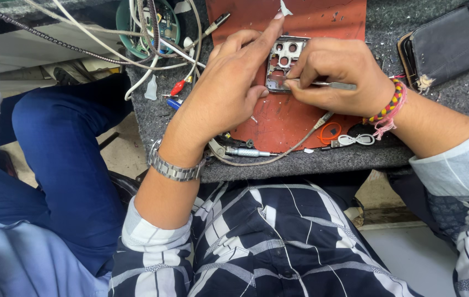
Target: The person uses tweezers to remove small components and adhesive residue from a metallic smartphone frame. They scrape and lift pieces from the camera module area and other cutouts, then flip the frame to continue cleaning the opposite side.
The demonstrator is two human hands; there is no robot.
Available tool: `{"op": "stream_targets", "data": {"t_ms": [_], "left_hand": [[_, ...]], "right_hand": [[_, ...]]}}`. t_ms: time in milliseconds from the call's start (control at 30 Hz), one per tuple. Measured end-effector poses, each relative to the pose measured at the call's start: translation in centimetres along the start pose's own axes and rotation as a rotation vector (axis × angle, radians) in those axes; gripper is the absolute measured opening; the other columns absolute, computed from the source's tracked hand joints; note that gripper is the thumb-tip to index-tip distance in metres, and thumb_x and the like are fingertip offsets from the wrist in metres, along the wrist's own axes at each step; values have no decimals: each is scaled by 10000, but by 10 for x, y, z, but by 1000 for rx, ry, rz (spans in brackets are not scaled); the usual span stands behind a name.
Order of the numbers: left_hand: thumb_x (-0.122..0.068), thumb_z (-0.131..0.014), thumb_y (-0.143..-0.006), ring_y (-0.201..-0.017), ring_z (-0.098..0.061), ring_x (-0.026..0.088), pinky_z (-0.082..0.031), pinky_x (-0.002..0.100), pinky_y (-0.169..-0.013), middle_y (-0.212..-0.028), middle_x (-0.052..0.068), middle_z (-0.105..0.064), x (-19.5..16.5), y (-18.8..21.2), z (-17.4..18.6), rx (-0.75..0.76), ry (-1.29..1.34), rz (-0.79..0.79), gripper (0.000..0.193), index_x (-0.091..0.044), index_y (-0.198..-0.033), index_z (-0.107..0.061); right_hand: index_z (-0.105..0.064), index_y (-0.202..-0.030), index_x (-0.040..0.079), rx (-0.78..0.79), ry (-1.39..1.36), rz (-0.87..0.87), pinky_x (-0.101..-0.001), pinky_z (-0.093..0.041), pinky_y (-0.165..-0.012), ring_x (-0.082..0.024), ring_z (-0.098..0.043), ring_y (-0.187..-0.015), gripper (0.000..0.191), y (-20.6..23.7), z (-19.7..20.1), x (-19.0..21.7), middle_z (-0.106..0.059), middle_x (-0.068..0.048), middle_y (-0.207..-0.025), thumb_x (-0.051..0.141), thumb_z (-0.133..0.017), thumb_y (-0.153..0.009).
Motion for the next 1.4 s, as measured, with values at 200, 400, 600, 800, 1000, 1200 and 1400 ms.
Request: {"op": "stream_targets", "data": {"t_ms": [200, 400, 600, 800, 1000, 1200, 1400], "left_hand": [[19, -825, -781, -1307, -543, 382, -411, 439, -1136, -1406, 201, -565, 2, -1, -1, 25, 6, 22, 1012, -138, -1636, -308], [32, -806, -781, -1314, -537, 380, -406, 444, -1132, -1413, 201, -571, 2, -1, -1, 43, 17, 17, 996, -128, -1630, -311], [38, -781, -814, -1368, -535, 331, -405, 418, -1173, -1486, 120, -601, 1, -2, 1, 16, 28, -12, 981, -110, -1642, -275], [33, -785, -834, -1370, -548, 296, -409, 410, -1190, -1489, 65, -635, 0, -5, 4, -6, 50, -31, 982, -85, -1643, -242], [-39, -858, -809, -1341, -581, 286, -436, 403, -1163, -1432, 55, -668, -1, -6, 6, -46, 47, -43, 1008, -89, -1627, -269], [-50, -867, -792, -1325, -589, 285, -445, 403, -1151, -1413, 58, -676, -2, -7, 7, -50, 52, -51, 1016, -89, -1620, -279], [-63, -879, -777, -1292, -596, 269, -444, 395, -1140, -1370, 34, -700, -4, -8, 7, -37, 27, -26, 1019, -103, -1619, -306]], "right_hand": [[-578, -765, 36, 100, -95, -42, -299, -562, -735, -192, -726, -851, 247, -7, -3, -7, -710, -87, -910, 29, -816, -831], [-548, -758, 41, 39, -137, -97, -279, -530, -683, -183, -695, -800, 265, 1, 4, -17, -693, -82, -895, 10, -799, -838], [-613, -1042, 16, -32, 132, 63, -342, -565, -740, -227, -693, -849, 158, 7, -1, 11, -684, -99, -970, -23, -650, -894], [-704, -1034, 50, -55, 614, 67, -386, -540, -665, -272, -665, -738, 240, 12, -32, 30, -653, -77, -823, 231, -798, -908], [-701, -879, 86, -56, 623, -36, -383, -518, -605, -257, -662, -694, 174, 11, -37, 21, -659, -57, -766, 232, -783, -925], [-682, -836, 94, -35, 477, -208, -404, -487, -525, -252, -662, -631, 177, 12, -36, 4, -646, -33, -675, 239, -759, -903], [-674, -835, 103, -24, 458, -231, -434, -495, -559, -280, -671, -666, 135, 10, -34, 5, -655, -53, -701, 222, -702, -892]]}}
Point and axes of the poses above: each hand's wrist, its own y-axis away from the middle knuckle, its own z-axis out of the back of the hand, x = y × z, the point moved 9 cm from there along -y, towards the middle knuckle
